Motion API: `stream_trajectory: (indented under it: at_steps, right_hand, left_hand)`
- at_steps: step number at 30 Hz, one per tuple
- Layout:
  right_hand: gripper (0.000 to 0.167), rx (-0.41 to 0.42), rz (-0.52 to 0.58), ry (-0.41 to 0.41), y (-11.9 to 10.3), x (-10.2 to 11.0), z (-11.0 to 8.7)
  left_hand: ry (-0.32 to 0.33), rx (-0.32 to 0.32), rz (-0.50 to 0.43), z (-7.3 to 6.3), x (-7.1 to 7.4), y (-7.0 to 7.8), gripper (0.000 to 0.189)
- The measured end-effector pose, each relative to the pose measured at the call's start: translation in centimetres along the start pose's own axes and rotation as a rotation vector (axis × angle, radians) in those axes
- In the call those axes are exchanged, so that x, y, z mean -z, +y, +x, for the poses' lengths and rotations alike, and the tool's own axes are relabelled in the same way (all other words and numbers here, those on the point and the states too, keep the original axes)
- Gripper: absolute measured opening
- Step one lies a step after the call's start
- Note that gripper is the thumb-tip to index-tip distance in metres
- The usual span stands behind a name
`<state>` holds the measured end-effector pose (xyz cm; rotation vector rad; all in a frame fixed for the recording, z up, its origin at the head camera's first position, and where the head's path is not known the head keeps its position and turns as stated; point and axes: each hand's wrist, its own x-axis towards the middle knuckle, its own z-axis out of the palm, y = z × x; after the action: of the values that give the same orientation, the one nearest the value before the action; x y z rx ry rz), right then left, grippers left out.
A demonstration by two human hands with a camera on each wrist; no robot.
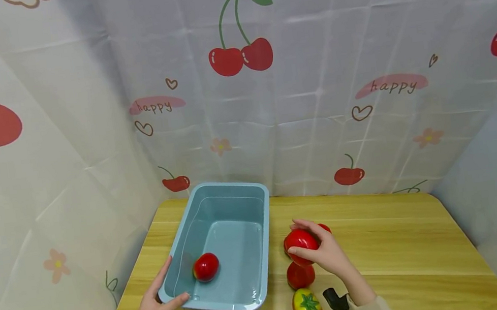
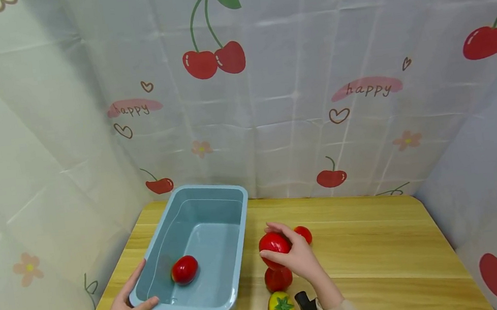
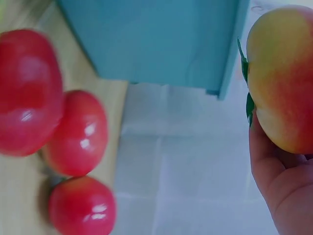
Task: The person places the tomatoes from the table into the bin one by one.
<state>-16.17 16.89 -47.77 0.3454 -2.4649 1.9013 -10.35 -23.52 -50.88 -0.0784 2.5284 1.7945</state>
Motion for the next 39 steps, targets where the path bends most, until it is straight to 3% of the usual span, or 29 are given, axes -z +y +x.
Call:
stream_trajectory:
  at_steps: [8,15,26,39]
  right_hand:
    - [0.061,0.019,0.003,-0.038,-2.5,-1.2,1.5]
    - [0.061,0.036,0.041,-0.071,-6.6,-2.5,1.5]
    - [0.059,0.035,0.141,-0.132,-7.7,-5.2,2.0]
    - [0.054,0.044,0.152,-0.193,-8.1,-7.1,1.9]
  left_hand:
    - [0.0,-0.001,0.001,0.0,0.0,0.0,0.085]
    - [0.002,-0.006,-0.004,0.0,0.0,0.0,0.085]
    - [0.0,-0.02,-0.007,0.0,0.0,0.0,0.084]
    - [-0.004,-0.016,-0.038,0.0,0.0,-0.3,0.085]
